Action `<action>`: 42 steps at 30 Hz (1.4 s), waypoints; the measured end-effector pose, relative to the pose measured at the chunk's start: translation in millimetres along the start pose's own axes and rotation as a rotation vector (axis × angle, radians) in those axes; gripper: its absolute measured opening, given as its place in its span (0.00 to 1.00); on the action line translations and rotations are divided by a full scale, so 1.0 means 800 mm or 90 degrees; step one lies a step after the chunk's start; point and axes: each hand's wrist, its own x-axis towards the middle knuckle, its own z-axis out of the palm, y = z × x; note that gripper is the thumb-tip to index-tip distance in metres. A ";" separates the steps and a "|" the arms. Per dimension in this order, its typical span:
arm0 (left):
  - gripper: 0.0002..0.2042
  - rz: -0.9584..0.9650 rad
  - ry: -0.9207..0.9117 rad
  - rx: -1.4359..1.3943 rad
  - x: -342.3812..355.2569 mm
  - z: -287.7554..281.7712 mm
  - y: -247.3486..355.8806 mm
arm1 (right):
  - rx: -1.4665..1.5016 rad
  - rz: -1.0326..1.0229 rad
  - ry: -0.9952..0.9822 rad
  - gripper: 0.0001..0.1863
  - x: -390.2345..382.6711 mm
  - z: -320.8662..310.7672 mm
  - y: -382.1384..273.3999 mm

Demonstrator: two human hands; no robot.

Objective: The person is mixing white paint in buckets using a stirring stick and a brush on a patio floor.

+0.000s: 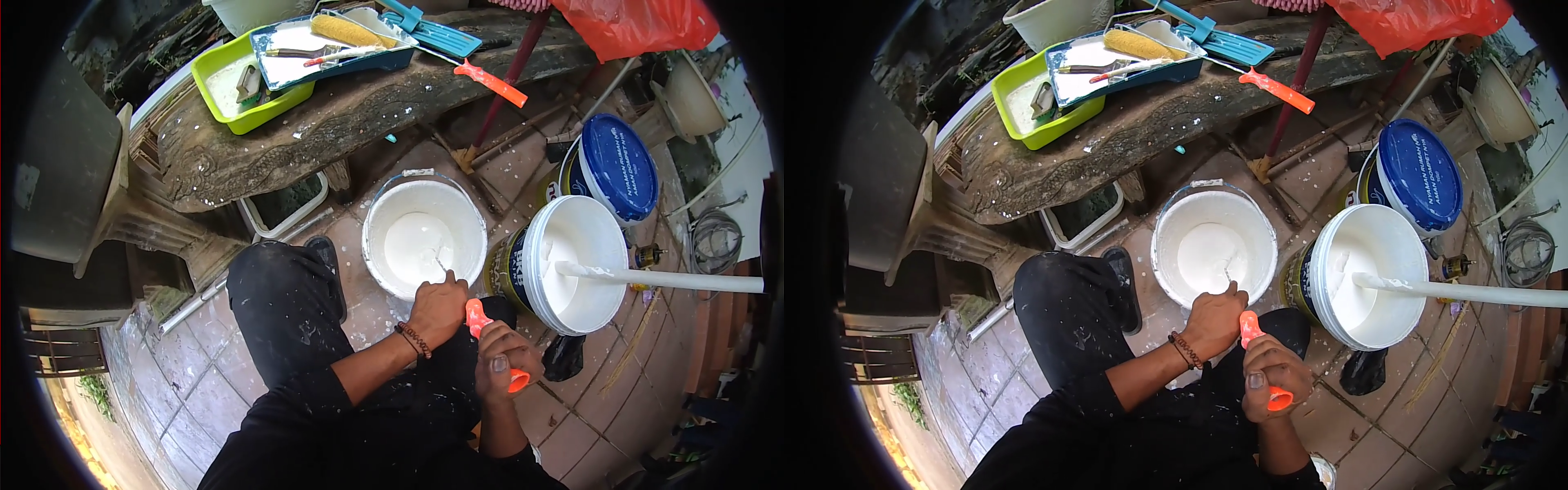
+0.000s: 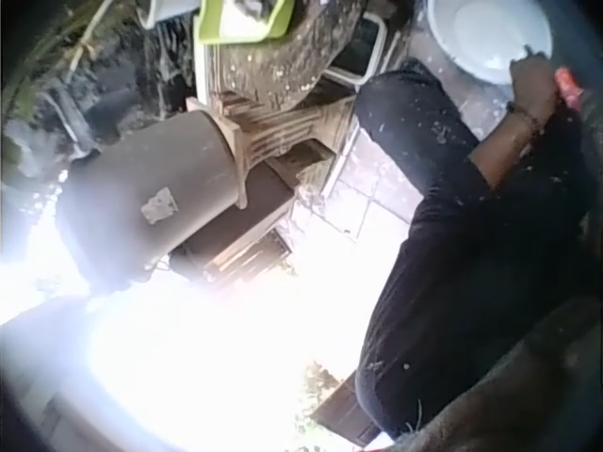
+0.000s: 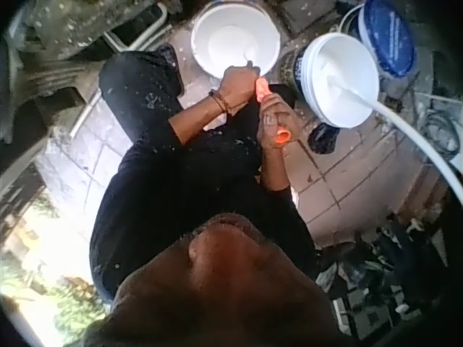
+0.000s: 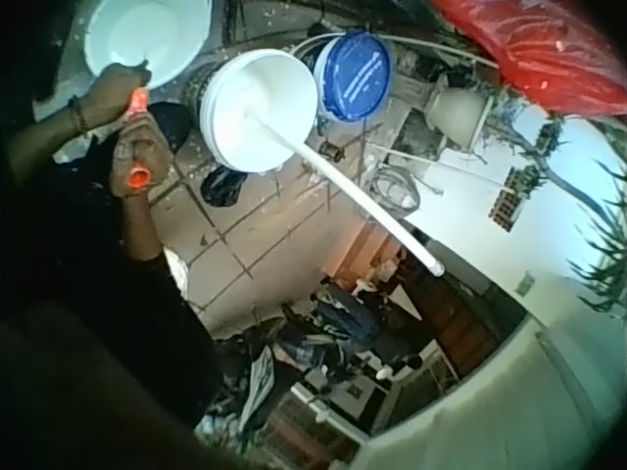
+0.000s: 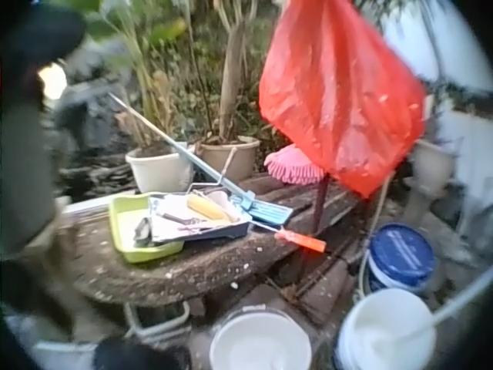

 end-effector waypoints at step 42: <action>0.08 0.005 -0.064 0.056 -0.012 -0.006 0.000 | 0.041 -0.031 -0.179 0.19 0.014 -0.011 -0.022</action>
